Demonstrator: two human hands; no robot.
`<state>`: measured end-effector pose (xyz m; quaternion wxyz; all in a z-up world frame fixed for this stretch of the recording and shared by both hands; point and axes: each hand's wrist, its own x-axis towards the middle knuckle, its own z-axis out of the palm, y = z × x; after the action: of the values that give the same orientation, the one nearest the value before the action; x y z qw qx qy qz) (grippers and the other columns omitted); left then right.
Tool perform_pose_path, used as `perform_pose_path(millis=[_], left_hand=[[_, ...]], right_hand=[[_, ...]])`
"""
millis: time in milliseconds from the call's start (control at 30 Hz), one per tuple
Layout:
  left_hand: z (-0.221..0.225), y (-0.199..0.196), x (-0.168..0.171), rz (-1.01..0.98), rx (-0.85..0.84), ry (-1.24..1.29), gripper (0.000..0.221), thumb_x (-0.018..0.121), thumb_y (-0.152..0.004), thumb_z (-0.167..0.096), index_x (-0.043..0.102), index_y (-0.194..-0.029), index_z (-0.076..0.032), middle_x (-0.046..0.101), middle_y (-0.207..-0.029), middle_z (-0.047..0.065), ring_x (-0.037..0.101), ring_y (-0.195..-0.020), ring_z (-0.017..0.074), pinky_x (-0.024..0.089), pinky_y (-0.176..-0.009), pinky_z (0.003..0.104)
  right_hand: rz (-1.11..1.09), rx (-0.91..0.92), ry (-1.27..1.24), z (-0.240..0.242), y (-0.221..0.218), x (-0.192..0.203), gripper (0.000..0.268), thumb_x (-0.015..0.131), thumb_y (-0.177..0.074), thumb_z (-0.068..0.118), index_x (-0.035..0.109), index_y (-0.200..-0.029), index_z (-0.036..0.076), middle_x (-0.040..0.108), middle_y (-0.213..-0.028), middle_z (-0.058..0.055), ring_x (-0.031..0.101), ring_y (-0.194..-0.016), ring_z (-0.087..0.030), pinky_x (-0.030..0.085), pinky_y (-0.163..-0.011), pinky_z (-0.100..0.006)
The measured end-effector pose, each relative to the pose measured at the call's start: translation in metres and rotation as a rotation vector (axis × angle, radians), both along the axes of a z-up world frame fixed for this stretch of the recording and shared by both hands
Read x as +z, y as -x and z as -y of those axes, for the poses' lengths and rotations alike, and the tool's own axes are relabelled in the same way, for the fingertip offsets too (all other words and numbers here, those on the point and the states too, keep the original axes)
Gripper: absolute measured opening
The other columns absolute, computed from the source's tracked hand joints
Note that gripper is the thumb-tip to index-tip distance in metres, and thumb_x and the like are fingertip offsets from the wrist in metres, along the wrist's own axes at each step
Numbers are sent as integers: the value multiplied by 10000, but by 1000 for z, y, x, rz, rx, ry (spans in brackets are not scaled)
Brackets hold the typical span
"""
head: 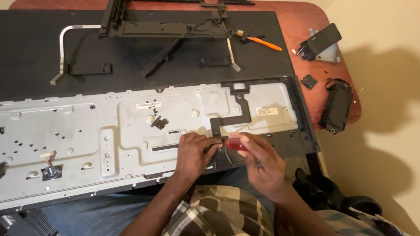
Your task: The person disassembles the internal components of a television, removing internal panels and using a screwdriver to remove screws from the chassis.
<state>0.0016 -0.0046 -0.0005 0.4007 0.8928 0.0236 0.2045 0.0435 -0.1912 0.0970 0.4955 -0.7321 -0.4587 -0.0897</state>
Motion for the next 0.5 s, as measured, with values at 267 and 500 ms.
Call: perform_pose_path(millis=[267,500], left_hand=[[-1,-2,-2,-25,5,17,178,810,-834,-249,815,-963,-127,753,-824,65,644,-841,292,456,-847,433],[1,-1,3,-41,7,19,177,820,-827,-259,828,-967,-151,726,-751,52,632,-798,285,460,-812,419]], right_hand=[[156,-77,-88,-1,-19,-46,438,687,-1015,0,554,-1426,69,658,-1298,-144,739,-1119,-209,631,-841,-272],[251,-124,-36,-9,-25,-10,501,652,-957,-32,453,-1411,40,566,-1279,-234,662,-1111,-330,614,-915,-387]])
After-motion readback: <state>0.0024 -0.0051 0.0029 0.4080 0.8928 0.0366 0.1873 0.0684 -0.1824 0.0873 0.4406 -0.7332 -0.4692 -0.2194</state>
